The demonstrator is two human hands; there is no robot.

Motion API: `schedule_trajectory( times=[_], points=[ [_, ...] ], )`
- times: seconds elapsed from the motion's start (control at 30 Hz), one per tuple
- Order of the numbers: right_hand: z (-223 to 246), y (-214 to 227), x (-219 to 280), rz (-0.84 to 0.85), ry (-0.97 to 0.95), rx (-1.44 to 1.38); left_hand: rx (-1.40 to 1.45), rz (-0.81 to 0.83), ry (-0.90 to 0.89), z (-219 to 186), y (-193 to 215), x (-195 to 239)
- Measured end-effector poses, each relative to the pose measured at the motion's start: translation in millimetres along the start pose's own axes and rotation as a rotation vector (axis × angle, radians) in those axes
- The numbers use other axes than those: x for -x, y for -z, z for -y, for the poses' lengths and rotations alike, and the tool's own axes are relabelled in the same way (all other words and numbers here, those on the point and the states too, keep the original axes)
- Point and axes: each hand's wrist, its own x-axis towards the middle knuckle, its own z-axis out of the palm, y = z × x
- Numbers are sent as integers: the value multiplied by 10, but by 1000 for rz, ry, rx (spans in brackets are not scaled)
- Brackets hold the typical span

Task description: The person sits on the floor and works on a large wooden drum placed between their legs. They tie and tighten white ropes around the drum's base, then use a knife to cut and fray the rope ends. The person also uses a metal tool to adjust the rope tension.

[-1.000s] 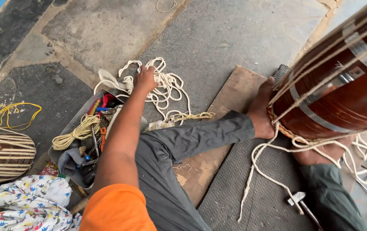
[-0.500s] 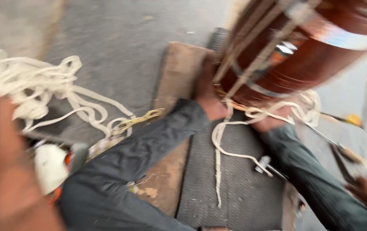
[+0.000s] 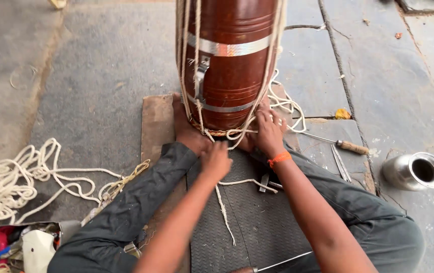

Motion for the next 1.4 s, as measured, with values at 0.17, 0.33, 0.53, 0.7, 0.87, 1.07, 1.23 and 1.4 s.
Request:
schedule_trajectory(
  times=[0.17,0.33,0.53,0.7,0.87,1.07,1.23,1.4],
  points=[
    [328,1161,524,393,206,-440,230,-158,0,-173,-841,-157],
    [747,1805,1408,401,75,-608,963,243,-62,-48,-820,350],
    [560,950,494,30,89,-884,2048,325,524,-75,-413,785],
    [539,1133,-102,-82,122,-1054,2047,220,539,323,130,993],
    [663,1449,-106,-51,193,-1143,1743,0,574,650,330,1305],
    [254,1901,1359,461,209,-623,1393,-51,375,777,1377,2217],
    [-303,768,1594,555,54,-59,915,-125,394,876,2482,3072],
    [-585,21,1921,455,78,143,872,-230,263,918,2322,2179]
  ],
)
